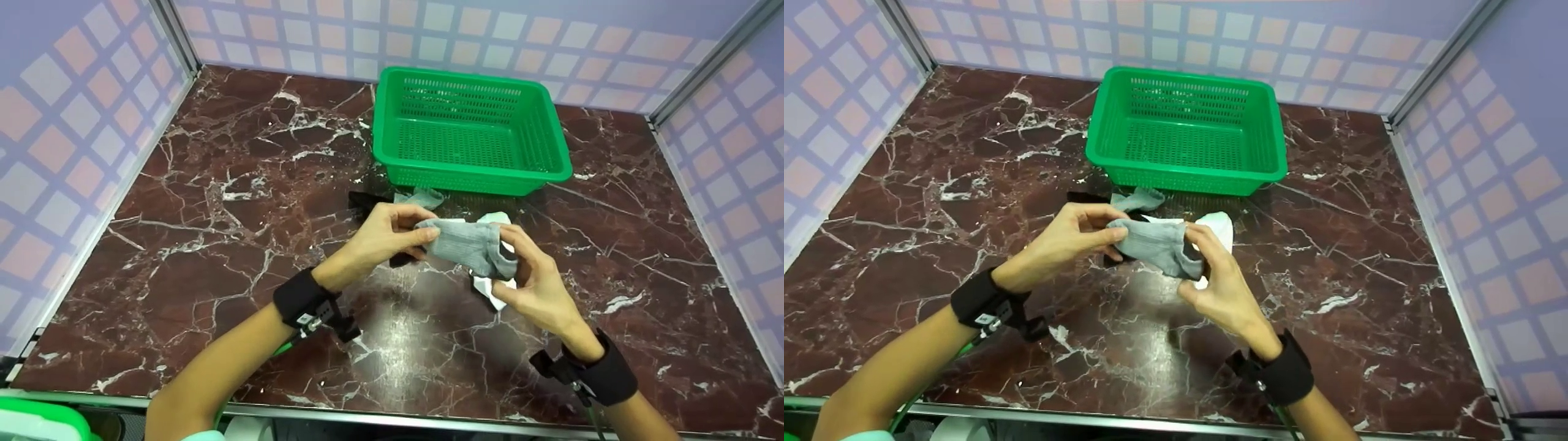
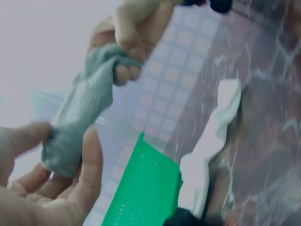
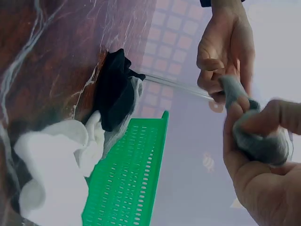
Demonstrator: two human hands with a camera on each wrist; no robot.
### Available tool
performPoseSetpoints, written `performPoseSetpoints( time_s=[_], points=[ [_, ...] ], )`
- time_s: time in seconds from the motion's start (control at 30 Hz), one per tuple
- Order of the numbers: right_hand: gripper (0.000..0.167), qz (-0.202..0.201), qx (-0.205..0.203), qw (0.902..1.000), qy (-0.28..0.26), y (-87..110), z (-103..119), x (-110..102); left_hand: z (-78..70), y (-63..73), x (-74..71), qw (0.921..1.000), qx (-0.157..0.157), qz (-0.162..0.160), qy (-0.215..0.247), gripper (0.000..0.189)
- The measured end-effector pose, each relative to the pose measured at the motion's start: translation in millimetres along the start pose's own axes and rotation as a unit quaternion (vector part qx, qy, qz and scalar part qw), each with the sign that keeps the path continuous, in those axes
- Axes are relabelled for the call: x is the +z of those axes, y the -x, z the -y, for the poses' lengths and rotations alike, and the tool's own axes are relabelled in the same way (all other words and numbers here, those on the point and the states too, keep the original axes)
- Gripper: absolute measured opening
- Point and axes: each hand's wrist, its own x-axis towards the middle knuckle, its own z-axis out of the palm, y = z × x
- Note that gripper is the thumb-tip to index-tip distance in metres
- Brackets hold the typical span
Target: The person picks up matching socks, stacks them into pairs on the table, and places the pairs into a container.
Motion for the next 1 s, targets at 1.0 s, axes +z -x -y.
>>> performPoseSetpoints(
  time_s=[1.0],
  points=[
    [0.024,0.17,0.175,0.9566,0.16,22.4,-48,4,53.0,47.0,-21.0,0.9357,-0.037,0.036,-0.349,0.013]
  ],
)
